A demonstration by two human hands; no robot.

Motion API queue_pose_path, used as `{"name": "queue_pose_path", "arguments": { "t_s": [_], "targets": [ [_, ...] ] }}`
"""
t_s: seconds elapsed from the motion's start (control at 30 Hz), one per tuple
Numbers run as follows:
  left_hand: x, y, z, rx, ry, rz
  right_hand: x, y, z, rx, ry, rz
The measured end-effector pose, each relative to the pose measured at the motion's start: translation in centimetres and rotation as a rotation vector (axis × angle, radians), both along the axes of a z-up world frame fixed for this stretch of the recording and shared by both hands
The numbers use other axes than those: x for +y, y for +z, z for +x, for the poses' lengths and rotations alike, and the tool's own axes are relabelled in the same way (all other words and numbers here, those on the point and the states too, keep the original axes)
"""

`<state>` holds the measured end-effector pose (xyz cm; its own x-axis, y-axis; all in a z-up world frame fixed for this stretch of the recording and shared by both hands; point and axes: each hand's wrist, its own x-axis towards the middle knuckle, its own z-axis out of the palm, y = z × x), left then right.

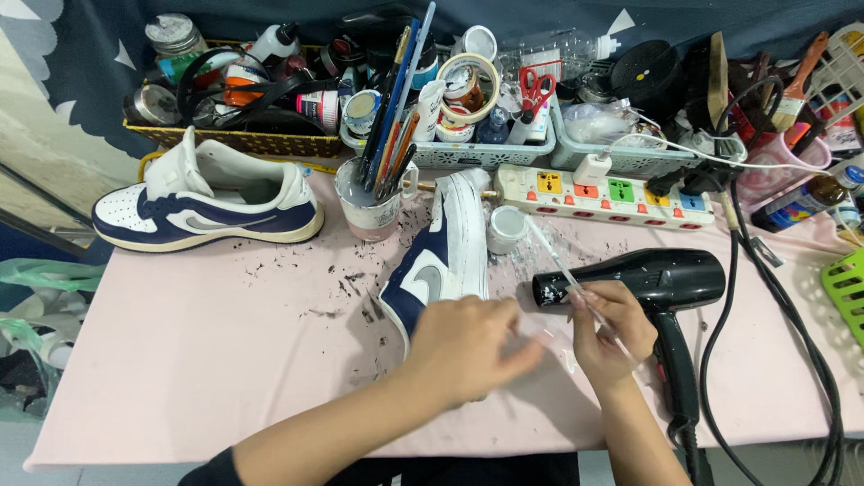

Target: The person applies a white substance to the midsole of a sneaker using a small tool, dries it with a hair dryer, and continues working on the shoe edges with a bottle and a thin applicator.

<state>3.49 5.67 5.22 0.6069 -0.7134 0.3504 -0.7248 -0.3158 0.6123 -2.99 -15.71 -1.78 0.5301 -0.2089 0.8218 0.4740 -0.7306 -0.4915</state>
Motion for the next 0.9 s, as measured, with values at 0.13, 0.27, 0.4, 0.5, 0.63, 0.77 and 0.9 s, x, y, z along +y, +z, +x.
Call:
{"name": "queue_pose_path", "arguments": {
  "t_s": [0.13,0.27,0.4,0.5,0.63,0.77,0.9],
  "targets": [
    [2.8,-0.8,3.0,0.048,0.146,-0.043,-0.3,-1.8,-0.3,0.060,0.154,0.587],
    [5.7,-1.5,4.6,0.104,0.357,-0.144,-1.5,-2.6,-0.5,0.084,0.265,0.990],
    [7.2,-2.1,4.9,0.236,0.575,0.098,-2.0,-3.2,-0.9,0.084,0.347,1.117],
    [7.9,-2.7,5.3,0.330,0.596,0.273,-2.1,-2.7,-0.7,0.055,0.319,1.069],
    [8.7,-3.7,7.0,0.523,0.535,0.547,-3.5,-0.3,1.3,0.177,0.105,0.681],
    [8.9,-6.2,8.3,0.888,0.240,0.486,-3.8,2.1,4.2,0.462,-0.010,0.312],
    [8.8,-8.9,8.7,1.082,0.022,0.215,-2.7,4.7,7.0,0.482,0.028,-0.205]
  ]
}}
